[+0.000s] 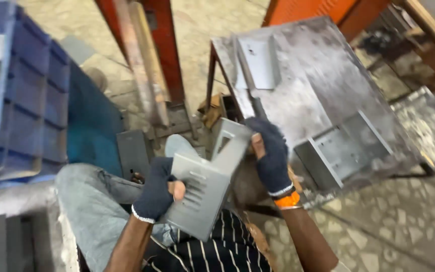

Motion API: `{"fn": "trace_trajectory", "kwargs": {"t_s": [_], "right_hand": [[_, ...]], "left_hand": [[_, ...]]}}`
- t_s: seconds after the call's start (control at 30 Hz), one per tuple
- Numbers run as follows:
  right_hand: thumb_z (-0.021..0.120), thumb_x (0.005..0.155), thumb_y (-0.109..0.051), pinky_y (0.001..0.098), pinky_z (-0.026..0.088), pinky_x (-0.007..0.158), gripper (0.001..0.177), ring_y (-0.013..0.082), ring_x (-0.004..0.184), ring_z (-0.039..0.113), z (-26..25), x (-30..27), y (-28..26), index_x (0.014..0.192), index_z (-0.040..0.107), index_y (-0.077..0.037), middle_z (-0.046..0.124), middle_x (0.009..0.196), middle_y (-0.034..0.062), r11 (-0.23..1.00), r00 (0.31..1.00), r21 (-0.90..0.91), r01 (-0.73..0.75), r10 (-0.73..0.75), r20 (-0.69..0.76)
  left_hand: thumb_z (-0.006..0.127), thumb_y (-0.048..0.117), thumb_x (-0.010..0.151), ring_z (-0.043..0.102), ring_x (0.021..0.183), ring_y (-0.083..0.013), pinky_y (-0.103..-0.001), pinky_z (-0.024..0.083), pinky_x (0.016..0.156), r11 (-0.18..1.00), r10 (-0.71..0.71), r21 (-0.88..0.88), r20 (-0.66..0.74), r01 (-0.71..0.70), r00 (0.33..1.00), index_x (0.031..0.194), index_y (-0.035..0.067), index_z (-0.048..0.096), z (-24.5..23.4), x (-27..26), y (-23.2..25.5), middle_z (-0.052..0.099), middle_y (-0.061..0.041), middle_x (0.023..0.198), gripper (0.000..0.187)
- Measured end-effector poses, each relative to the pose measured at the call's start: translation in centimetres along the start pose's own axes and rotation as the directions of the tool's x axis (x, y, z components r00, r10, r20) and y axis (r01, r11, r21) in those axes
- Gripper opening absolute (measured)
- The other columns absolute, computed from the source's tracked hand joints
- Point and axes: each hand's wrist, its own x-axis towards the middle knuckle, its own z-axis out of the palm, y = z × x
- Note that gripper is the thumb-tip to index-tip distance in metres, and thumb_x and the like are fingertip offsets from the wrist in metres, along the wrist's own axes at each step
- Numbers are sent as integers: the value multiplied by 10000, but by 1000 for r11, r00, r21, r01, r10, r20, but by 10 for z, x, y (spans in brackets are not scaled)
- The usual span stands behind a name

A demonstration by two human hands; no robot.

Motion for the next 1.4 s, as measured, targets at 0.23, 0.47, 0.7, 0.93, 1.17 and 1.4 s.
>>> {"fn": "trace_trajectory", "kwargs": {"t_s": [0.23, 0.47, 0.7, 0.93, 1.17, 1.4], "right_hand": [[661, 963, -407, 458, 472, 632, 469, 349, 590, 625, 39, 59, -65, 672, 727, -45, 660, 641, 187, 996, 735, -91, -9, 69, 675], [690, 975, -323, 497, 422, 533, 441, 357, 543, 597, 61, 109, -68, 614, 652, -74, 595, 603, 164, 962, 898, -33, 272, -241, 369], [728, 885, -208, 510, 399, 577, 362, 382, 567, 557, 65, 115, -53, 571, 597, -83, 564, 590, 157, 878, 852, -124, 462, -401, 336], [726, 896, -193, 496, 412, 585, 350, 368, 539, 547, 60, 119, -67, 581, 617, -85, 572, 580, 144, 868, 823, -117, 482, -403, 400], [714, 945, -211, 495, 422, 561, 315, 353, 545, 569, 63, 114, -63, 646, 693, -117, 597, 596, 129, 854, 823, -146, 499, -414, 389], [730, 914, -238, 507, 411, 534, 394, 373, 534, 564, 67, 112, -60, 556, 623, -110, 583, 572, 144, 846, 836, -199, 494, -399, 377]], "left_hand": [[892, 219, 705, 700, 912, -241, -372, 590, 833, 933, -286, 211, -65, 293, 956, 1110, -11, 735, -37, 25, 25, 782, -166, 979, 492], [760, 286, 903, 405, 1513, -241, -387, 317, 1244, 991, 116, -43, -168, -124, 979, 1616, 50, 335, -24, 91, 62, 427, -128, 1627, 863], [863, 279, 831, 345, 1579, -249, -412, 293, 1294, 951, 124, -273, -87, -143, 988, 1657, 88, 302, -23, 100, 49, 363, -111, 1699, 1017], [900, 301, 770, 419, 1552, -253, -426, 339, 1297, 940, 43, -336, -49, -57, 998, 1649, 88, 329, -28, 103, 64, 455, -112, 1645, 1069], [902, 330, 758, 373, 1568, -234, -403, 302, 1292, 939, 19, -341, -48, -34, 999, 1644, 49, 348, -28, 99, 69, 389, -106, 1695, 1082], [862, 360, 761, 328, 1597, -235, -391, 260, 1307, 977, 213, 5, -52, -213, 976, 1653, 52, 328, -30, 101, 2, 383, -102, 1699, 1085]]}}
